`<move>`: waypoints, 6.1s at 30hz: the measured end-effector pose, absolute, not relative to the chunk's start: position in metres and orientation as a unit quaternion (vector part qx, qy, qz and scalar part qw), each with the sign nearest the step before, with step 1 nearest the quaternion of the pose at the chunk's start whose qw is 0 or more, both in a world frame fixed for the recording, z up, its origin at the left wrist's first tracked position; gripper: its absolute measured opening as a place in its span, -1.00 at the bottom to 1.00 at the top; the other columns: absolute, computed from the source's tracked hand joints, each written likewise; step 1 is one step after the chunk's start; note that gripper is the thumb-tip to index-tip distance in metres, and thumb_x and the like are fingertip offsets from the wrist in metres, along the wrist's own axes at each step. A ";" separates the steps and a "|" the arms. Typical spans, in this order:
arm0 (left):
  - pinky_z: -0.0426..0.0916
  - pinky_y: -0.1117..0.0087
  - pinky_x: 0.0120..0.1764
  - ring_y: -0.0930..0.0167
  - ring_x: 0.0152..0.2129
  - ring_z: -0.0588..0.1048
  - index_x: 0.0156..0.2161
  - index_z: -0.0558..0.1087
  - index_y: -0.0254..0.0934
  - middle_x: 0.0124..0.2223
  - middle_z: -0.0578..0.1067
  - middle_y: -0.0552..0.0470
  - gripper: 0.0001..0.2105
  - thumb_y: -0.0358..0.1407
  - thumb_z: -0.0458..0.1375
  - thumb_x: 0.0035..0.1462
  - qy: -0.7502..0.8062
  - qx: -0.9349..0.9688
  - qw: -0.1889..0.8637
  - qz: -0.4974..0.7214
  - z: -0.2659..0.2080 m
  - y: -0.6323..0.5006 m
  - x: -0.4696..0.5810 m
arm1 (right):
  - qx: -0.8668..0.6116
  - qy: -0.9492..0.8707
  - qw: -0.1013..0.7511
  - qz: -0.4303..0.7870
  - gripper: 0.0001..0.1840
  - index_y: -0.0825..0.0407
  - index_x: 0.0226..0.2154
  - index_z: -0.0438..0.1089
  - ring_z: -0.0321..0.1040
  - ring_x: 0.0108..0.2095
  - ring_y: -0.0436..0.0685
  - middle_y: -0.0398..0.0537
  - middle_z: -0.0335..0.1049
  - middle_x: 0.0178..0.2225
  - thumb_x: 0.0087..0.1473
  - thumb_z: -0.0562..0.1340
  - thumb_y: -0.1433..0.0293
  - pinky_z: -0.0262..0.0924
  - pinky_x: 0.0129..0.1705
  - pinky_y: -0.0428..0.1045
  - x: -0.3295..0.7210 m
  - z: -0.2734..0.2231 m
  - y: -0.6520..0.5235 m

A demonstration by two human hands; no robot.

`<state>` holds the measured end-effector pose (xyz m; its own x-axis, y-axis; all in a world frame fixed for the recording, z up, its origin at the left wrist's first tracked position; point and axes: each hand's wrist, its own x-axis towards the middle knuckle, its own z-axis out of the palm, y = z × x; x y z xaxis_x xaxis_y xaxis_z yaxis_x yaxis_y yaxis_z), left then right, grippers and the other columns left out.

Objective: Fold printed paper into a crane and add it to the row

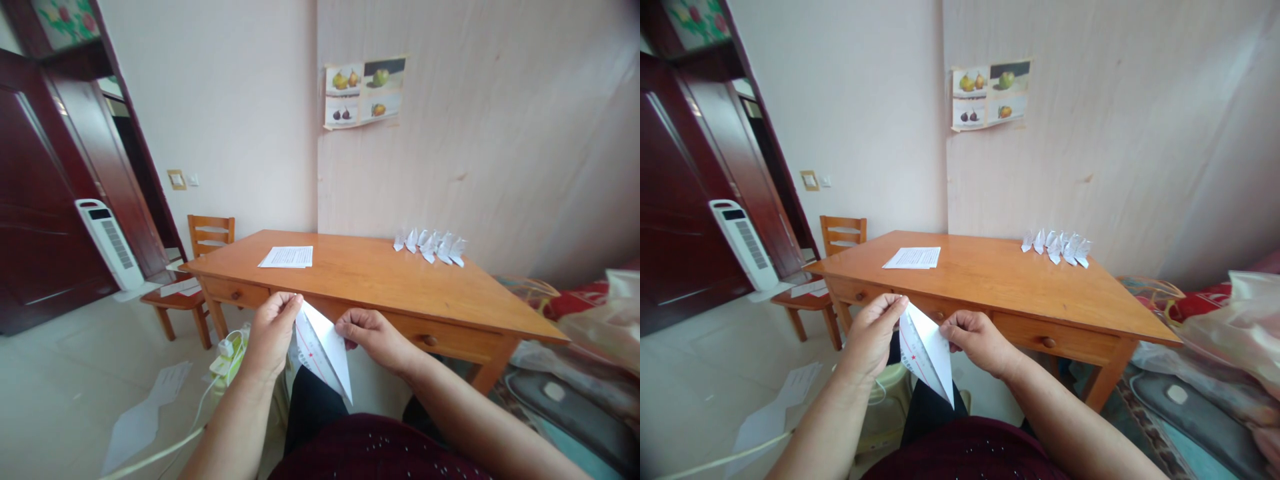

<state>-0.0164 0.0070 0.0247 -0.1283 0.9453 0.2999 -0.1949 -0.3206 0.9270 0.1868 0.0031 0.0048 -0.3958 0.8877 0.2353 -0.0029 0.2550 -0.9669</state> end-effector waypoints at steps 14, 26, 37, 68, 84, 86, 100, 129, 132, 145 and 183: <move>0.21 0.51 -0.46 0.54 -0.57 0.32 -0.38 0.45 -0.31 -0.49 0.42 0.15 -0.72 -0.17 0.39 -0.06 0.361 0.433 0.449 0.693 0.027 0.011 -0.004 | -0.340 -0.546 0.386 0.661 -0.58 0.15 -0.38 0.55 0.32 -0.50 -0.01 -0.07 0.51 -0.45 -0.14 0.48 0.12 0.18 -0.39 -0.08 0.182 -0.008 -0.021; 0.24 0.50 -0.44 0.53 -0.55 0.37 -0.36 0.47 -0.30 -0.47 0.46 0.16 -0.73 -0.16 0.39 -0.04 0.369 0.424 0.421 0.712 0.016 0.024 -0.005 | -0.333 -0.589 0.392 0.624 -0.53 0.12 -0.37 0.54 0.19 -0.54 -0.06 -0.14 0.42 -0.51 0.00 0.39 0.01 0.03 -0.47 -0.11 0.181 -0.008 -0.019; 0.26 0.53 -0.44 0.54 -0.56 0.40 -0.36 0.47 -0.31 -0.48 0.47 0.15 -0.71 -0.18 0.42 -0.08 0.371 0.379 0.445 0.722 0.009 0.028 -0.023 | -0.340 -0.566 0.364 0.658 -0.64 0.11 -0.40 0.56 0.24 -0.59 -0.06 -0.14 0.46 -0.52 -0.10 0.46 0.14 0.11 -0.48 -0.10 0.166 -0.023 -0.001; 0.47 0.28 -0.23 0.25 -0.31 0.61 -0.18 0.57 -0.36 -0.23 0.64 -0.15 -0.68 -0.23 0.41 -0.04 0.288 0.349 0.620 0.641 0.002 0.002 -0.037 | -0.347 -0.552 0.347 0.674 -0.55 0.11 -0.35 0.57 0.31 -0.55 -0.02 -0.07 0.51 -0.44 -0.16 0.48 0.08 0.14 -0.46 -0.09 0.146 -0.017 -0.004; 0.45 0.33 -0.26 0.31 -0.39 0.60 -0.26 0.54 -0.35 -0.34 0.63 -0.07 -0.75 -0.31 0.41 -0.09 0.310 0.313 0.589 0.678 0.003 0.000 -0.035 | -0.334 -0.555 0.357 0.673 -0.55 0.14 -0.32 0.58 0.32 -0.53 -0.01 -0.04 0.53 -0.45 -0.12 0.48 0.10 0.16 -0.42 -0.09 0.148 -0.016 -0.007; 0.45 0.31 -0.24 0.28 -0.36 0.60 -0.26 0.54 -0.35 -0.33 0.63 -0.08 -0.75 -0.32 0.40 -0.08 0.309 0.311 0.587 0.680 0.005 -0.001 -0.034 | -0.332 -0.558 0.359 0.670 -0.56 0.15 -0.32 0.58 0.30 -0.55 -0.02 -0.04 0.52 -0.46 -0.11 0.47 0.10 0.13 -0.44 -0.09 0.148 -0.016 -0.007; 0.46 0.34 -0.25 0.29 -0.35 0.61 -0.16 0.58 -0.40 -0.23 0.65 -0.17 -0.67 -0.26 0.39 -0.05 0.311 0.335 0.569 0.684 0.009 -0.005 -0.032 | -0.317 -0.553 0.364 0.679 -0.59 0.13 -0.33 0.58 0.33 -0.51 -0.01 -0.05 0.53 -0.44 -0.10 0.48 0.12 0.15 -0.43 -0.10 0.148 -0.017 -0.007; 0.44 0.30 -0.11 0.28 -0.23 0.60 -0.11 0.56 -0.38 -0.15 0.64 -0.19 -0.64 -0.16 0.35 0.06 0.318 0.370 0.508 0.710 0.004 0.002 -0.030 | -0.295 -0.566 0.364 0.678 -0.63 0.13 -0.30 0.60 0.29 -0.53 -0.05 -0.05 0.52 -0.43 -0.04 0.45 0.16 0.14 -0.41 -0.11 0.150 -0.019 -0.010; 0.45 0.30 -0.12 0.28 -0.24 0.61 -0.13 0.56 -0.37 -0.17 0.64 -0.17 -0.66 -0.16 0.35 0.06 0.317 0.360 0.504 0.718 0.003 0.003 -0.029 | -0.291 -0.570 0.364 0.677 -0.63 0.13 -0.30 0.60 0.29 -0.53 -0.05 -0.06 0.52 -0.43 -0.04 0.45 0.16 0.14 -0.40 -0.11 0.150 -0.018 -0.010; 0.45 0.34 -0.26 0.25 -0.27 0.62 -0.14 0.53 -0.39 -0.21 0.64 -0.24 -0.57 -0.07 0.37 0.01 0.325 0.338 0.507 0.723 0.008 0.003 -0.027 | -0.300 -0.576 0.358 0.671 -0.60 0.11 -0.34 0.59 0.27 -0.53 -0.04 -0.09 0.50 -0.45 -0.09 0.47 0.11 0.13 -0.40 -0.09 0.149 -0.019 -0.011; 0.47 0.29 -0.20 0.27 -0.29 0.60 0.01 0.52 -0.33 -0.17 0.63 -0.16 -0.54 -0.18 0.38 0.01 0.288 0.426 0.625 0.588 -0.004 0.005 0.014 | -0.371 -0.535 0.494 0.577 -0.54 0.07 -0.44 0.38 0.11 -0.59 -0.05 -0.18 0.33 -0.57 -0.02 0.38 0.00 -0.01 -0.50 -0.08 0.186 -0.024 0.004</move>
<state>0.0144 0.0050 -0.0038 0.1433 0.9797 0.1400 -0.4886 -0.0530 0.8709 0.1857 0.0039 -0.0243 -0.2374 0.9662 0.1004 -0.1730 0.0596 -0.9831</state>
